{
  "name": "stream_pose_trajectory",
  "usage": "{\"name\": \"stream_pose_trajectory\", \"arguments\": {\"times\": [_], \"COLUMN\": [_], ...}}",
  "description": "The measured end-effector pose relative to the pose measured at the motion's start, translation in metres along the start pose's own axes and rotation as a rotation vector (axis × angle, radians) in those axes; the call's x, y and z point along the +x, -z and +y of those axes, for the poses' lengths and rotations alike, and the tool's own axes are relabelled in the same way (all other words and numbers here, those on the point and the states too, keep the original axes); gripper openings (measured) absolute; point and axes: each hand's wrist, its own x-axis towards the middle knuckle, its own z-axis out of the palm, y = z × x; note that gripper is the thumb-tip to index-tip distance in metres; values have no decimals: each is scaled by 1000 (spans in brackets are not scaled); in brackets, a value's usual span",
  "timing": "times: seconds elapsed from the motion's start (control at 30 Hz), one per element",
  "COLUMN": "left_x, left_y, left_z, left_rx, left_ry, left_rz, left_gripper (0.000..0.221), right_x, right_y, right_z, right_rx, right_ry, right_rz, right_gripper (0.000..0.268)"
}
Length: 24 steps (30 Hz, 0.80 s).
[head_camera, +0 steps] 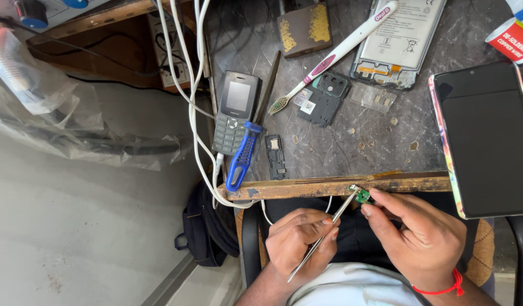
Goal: The person holds a small green circuit board using tweezers and their fingers, turns it over to look at different sides, and then places it on a workbench next to other phone parts.
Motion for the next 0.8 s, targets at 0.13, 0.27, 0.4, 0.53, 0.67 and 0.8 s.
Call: {"name": "stream_pose_trajectory", "arguments": {"times": [0.13, 0.27, 0.4, 0.53, 0.67, 0.8], "left_x": [-1, -2, -1, 0, 1, 1], "left_y": [1, 2, 2, 3, 3, 5], "left_z": [-1, -2, -3, -4, -4, -4], "left_rx": [16, 19, 21, 27, 34, 37], "left_ry": [-1, -5, -22, -24, -33, -45], "left_rz": [-10, -23, -26, -38, -47, -66], "left_gripper": [25, 26, 26, 26, 26, 26], "right_x": [0, 0, 0, 1, 1, 0], "right_y": [-1, -1, -1, -1, -1, -2], "right_z": [2, 3, 3, 4, 5, 5], "right_rx": [9, 18, 31, 32, 34, 44], "right_ry": [16, 17, 26, 43, 46, 38], "right_rz": [10, 13, 15, 12, 8, 13], "right_gripper": [28, 28, 28, 28, 28, 28]}}
